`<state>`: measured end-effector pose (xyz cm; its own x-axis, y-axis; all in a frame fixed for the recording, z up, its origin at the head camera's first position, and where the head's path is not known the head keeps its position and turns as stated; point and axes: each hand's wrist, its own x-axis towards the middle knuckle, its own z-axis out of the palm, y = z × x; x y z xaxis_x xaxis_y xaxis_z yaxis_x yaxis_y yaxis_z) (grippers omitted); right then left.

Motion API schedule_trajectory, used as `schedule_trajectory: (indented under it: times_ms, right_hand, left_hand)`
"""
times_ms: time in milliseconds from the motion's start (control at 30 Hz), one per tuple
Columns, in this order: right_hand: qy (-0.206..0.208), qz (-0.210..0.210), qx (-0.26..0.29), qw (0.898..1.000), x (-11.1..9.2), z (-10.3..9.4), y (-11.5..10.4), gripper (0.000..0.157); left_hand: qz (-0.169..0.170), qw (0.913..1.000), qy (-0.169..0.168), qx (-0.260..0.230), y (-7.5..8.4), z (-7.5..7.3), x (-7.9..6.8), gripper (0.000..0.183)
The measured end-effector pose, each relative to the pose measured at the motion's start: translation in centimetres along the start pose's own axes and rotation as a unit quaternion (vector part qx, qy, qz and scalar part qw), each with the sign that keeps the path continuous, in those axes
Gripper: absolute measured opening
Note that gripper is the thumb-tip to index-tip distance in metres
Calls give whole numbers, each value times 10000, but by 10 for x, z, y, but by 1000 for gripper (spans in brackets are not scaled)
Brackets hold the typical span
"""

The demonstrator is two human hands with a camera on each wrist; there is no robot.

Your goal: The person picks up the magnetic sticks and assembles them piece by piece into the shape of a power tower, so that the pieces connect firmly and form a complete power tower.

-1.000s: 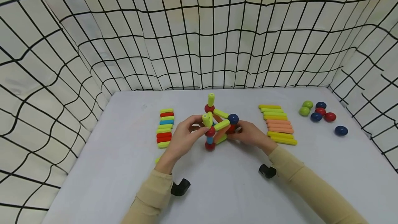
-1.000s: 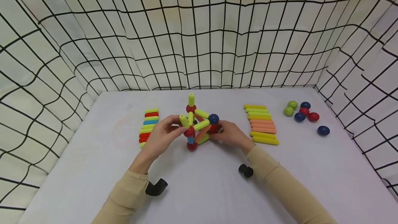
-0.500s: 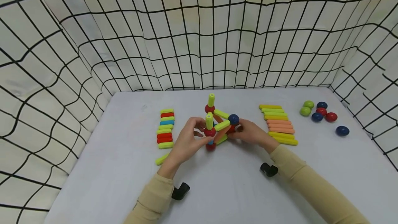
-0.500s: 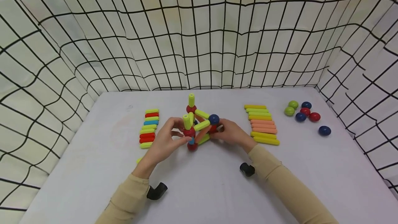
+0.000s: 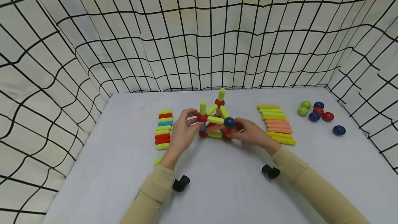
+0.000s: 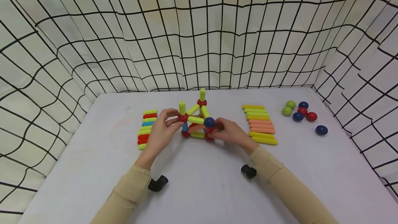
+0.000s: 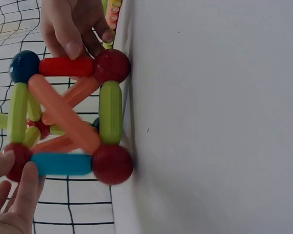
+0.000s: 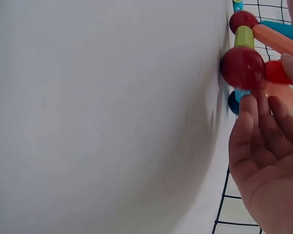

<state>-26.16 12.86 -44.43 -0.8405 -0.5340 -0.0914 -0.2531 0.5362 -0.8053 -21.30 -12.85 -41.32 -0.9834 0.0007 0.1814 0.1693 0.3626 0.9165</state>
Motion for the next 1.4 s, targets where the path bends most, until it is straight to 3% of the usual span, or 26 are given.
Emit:
schedule_trajectory:
  times_ms: [100,167,333,500,633,733,867,1033,1133,1267,1400]
  right_hand:
    - [-319,-60,410,9986,-1,2,-2,37]
    - [-404,3,548,9977,-1,2,-3,33]
    - [186,548,488,9971,10,1,-5,35]
    - [629,740,506,9940,27,-4,-6,53]
    - [684,719,387,9943,34,-7,-6,52]
    - [781,868,254,9928,32,-8,-2,49]
    - [824,986,186,9915,28,-10,2,49]
    - [819,851,258,9927,27,-9,1,49]
    - [848,854,256,9924,28,-8,0,48]
    - [859,886,250,9920,28,-8,-1,47]
    - [831,860,268,9925,30,-6,0,48]
  left_hand:
    - [-304,9989,323,-141,-3,1,7,38]
    - [-302,9980,556,-35,-6,2,10,36]
    - [-280,9967,725,225,-6,5,13,36]
    - [-264,9992,207,210,-4,3,13,40]
    - [-180,9975,-494,478,-5,-9,9,37]
    - [-117,9914,-1002,836,-10,-23,1,33]
    - [40,9801,-1552,1235,-23,-54,-17,29]
    - [160,9674,-1682,1885,-37,-97,-47,23]
    - [43,9558,-1729,2376,-42,-110,-60,22]
    - [-35,9410,-1911,2792,-47,-110,-67,24]
    - [122,9357,-2044,2872,-45,-102,-65,24]
